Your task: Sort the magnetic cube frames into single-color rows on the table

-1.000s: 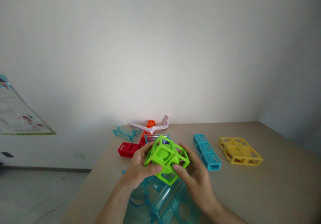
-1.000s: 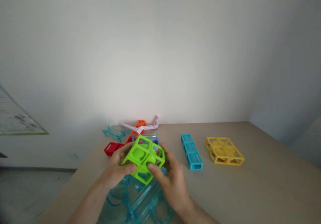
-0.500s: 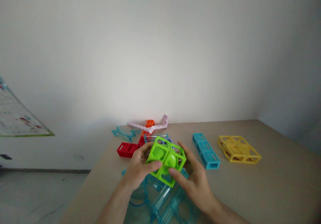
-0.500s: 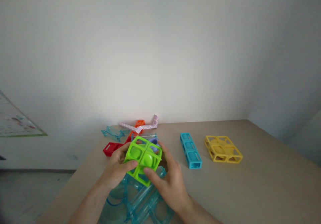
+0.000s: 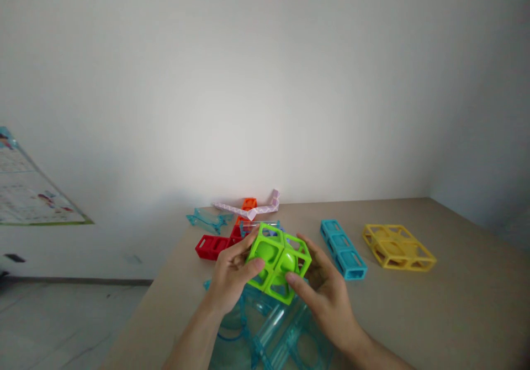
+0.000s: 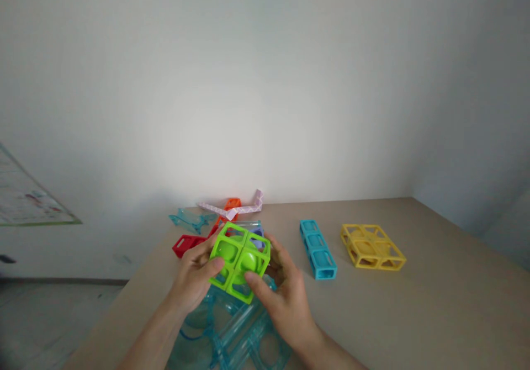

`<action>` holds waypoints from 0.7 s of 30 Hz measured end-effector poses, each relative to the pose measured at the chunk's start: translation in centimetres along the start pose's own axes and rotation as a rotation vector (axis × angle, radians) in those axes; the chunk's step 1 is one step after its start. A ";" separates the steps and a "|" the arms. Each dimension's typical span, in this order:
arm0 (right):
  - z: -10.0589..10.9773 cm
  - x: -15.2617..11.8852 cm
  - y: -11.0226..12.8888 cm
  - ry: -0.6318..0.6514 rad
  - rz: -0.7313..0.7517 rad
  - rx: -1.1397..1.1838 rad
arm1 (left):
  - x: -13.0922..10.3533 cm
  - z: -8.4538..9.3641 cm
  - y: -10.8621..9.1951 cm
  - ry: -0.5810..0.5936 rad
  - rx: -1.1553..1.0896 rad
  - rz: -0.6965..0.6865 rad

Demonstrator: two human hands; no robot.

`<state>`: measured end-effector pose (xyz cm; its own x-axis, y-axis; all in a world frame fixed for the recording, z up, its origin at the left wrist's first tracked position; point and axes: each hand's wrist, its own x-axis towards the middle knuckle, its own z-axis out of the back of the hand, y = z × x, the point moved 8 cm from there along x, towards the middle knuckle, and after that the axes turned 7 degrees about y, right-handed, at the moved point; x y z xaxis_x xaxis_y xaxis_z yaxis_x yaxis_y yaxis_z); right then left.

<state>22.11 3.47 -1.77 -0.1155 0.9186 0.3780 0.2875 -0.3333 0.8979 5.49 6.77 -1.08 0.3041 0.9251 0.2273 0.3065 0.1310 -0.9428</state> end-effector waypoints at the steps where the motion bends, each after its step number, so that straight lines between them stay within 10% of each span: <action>1: 0.0 0.0 0.0 0.004 0.003 -0.006 | 0.0 0.0 0.2 0.022 0.021 0.010; 21: -0.4 -0.7 -0.2 0.098 -0.007 -0.005 | -0.3 -0.9 -2.3 0.113 0.267 -0.156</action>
<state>21.76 2.81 -2.07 -0.2098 0.8957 0.3920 0.2818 -0.3286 0.9015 5.51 5.89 1.19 0.3747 0.8431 0.3857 0.1141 0.3710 -0.9216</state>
